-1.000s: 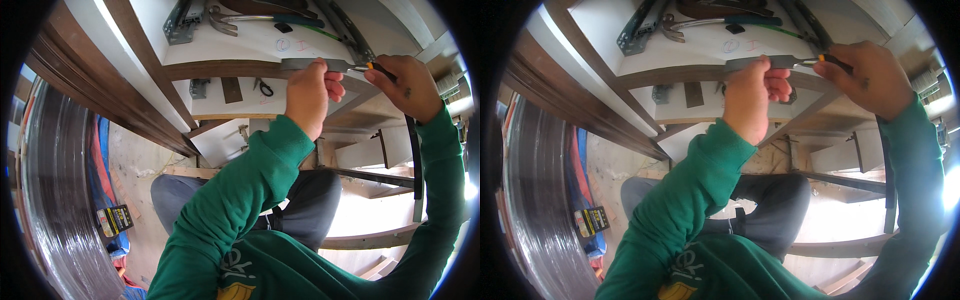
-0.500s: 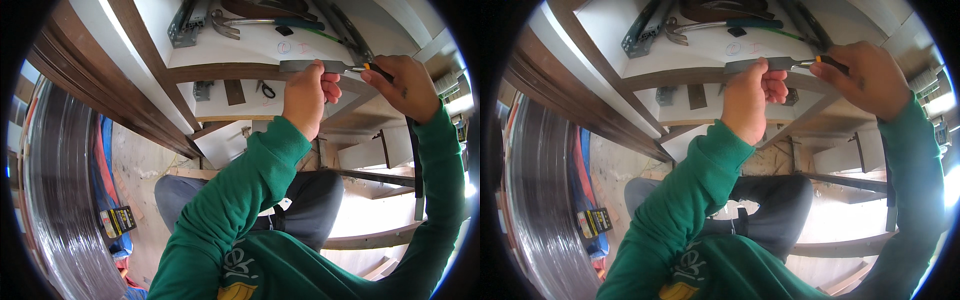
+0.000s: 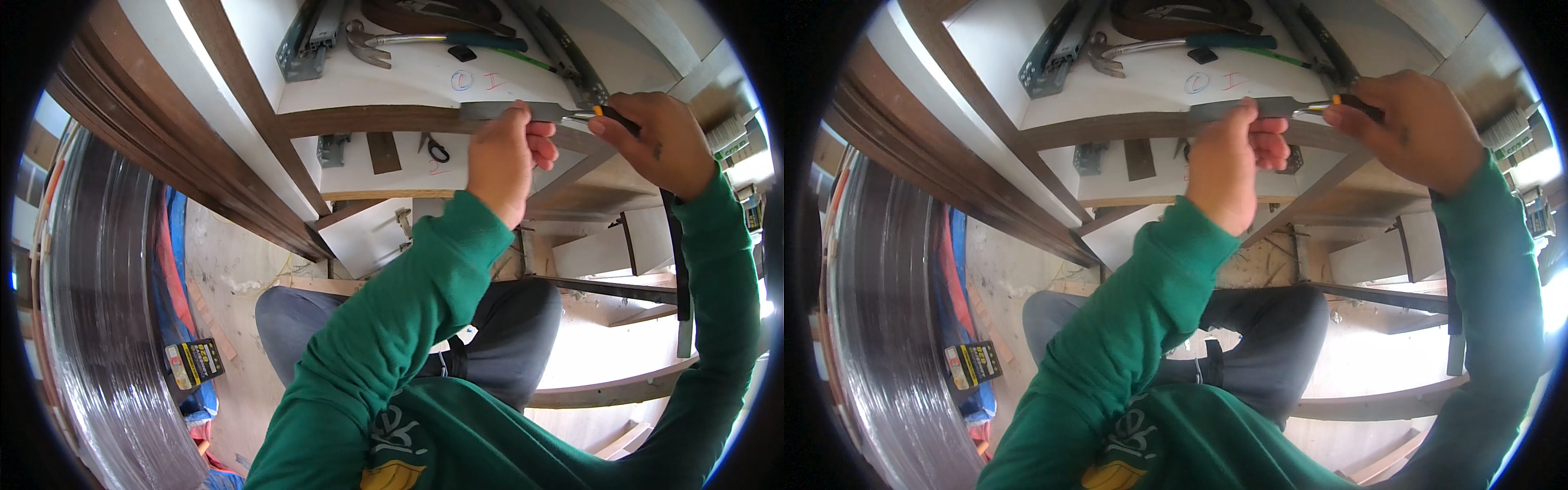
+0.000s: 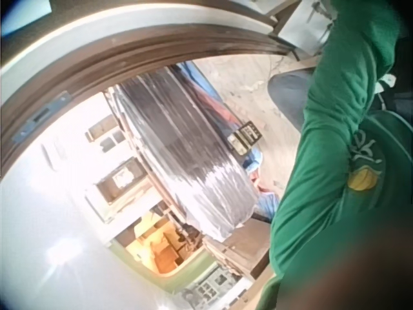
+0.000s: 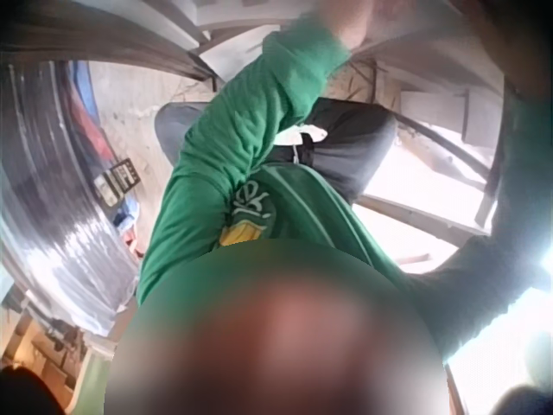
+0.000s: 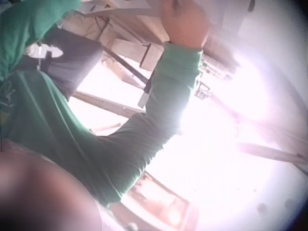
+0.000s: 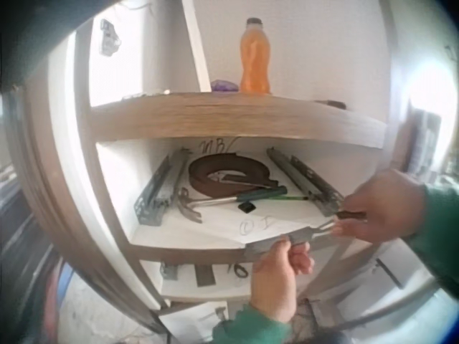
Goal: The person sits on the floor and uses a chisel to trim the edge of a wooden cabinet trim piece. They repeatedly test the fit against the cabinet, scrape away material, and check alignment. A sanding block is briefly used to smooth the edge before returning to chiseling.
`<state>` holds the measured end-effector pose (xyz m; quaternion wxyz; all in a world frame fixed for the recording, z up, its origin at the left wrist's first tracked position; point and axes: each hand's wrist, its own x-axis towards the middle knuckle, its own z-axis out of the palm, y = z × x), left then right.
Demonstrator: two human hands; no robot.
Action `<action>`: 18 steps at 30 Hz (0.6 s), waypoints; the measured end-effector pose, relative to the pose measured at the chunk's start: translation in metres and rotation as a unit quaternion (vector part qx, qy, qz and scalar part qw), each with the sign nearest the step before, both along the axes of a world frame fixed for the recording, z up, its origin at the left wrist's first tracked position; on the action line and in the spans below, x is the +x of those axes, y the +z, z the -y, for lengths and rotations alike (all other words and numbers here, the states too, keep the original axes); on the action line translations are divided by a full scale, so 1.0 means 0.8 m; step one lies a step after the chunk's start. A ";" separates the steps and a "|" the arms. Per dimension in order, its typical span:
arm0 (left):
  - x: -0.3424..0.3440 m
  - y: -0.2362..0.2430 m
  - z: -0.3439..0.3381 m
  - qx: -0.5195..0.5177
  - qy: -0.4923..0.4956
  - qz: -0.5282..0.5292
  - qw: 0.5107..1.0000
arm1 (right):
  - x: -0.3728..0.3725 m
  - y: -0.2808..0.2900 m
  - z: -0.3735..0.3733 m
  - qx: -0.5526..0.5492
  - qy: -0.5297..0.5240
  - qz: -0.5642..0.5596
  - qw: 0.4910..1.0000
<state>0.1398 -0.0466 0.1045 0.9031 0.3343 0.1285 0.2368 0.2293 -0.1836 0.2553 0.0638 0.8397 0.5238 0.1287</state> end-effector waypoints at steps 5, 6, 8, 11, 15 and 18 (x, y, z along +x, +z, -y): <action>-0.002 -0.005 -0.003 0.009 0.002 0.006 1.000 | -0.002 -0.006 -0.002 0.024 -0.001 -0.007 1.000; -0.001 -0.006 -0.003 0.002 -0.018 0.029 0.999 | -0.002 -0.006 -0.003 0.016 0.007 -0.004 1.000; -0.003 -0.010 -0.007 0.019 0.000 -0.002 1.000 | -0.004 -0.006 -0.004 0.003 -0.030 0.002 1.000; -0.004 -0.008 -0.009 0.035 0.011 -0.002 0.999 | -0.005 -0.007 -0.007 0.035 0.030 -0.036 0.998; -0.005 -0.005 -0.010 0.010 -0.023 0.030 0.999 | -0.003 -0.005 -0.008 0.007 0.016 -0.003 1.000; -0.007 -0.004 -0.014 0.014 0.031 -0.017 0.999 | -0.003 -0.004 -0.010 0.015 0.021 0.006 1.000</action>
